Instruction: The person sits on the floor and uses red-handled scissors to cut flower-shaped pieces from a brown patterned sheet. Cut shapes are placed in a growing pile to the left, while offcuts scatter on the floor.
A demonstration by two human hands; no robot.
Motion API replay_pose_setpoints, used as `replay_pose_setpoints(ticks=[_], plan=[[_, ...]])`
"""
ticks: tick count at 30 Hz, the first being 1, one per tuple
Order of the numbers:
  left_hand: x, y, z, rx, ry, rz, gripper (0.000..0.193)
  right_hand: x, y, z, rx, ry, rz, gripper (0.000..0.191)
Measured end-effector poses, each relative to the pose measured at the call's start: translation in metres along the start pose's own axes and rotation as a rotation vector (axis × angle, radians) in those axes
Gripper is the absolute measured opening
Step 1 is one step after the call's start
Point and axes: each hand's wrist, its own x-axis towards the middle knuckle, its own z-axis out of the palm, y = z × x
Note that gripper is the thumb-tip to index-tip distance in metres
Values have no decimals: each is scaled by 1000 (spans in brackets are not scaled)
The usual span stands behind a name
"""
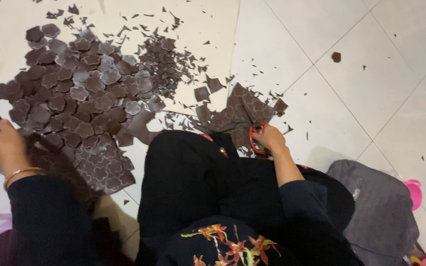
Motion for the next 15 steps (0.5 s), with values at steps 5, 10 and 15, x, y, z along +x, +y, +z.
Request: replay_pose_setpoints(ticks=[5, 10, 15], plan=[[-10, 54, 16, 129, -132, 14, 36, -9, -12, -29, 151, 111, -10, 45], [-61, 147, 74, -77, -202, 422, 39, -14, -10, -51, 421, 368, -75, 37], [-171, 250, 174, -465, -707, 497, 41, -9, -11, -44, 786, 308, 28, 35]])
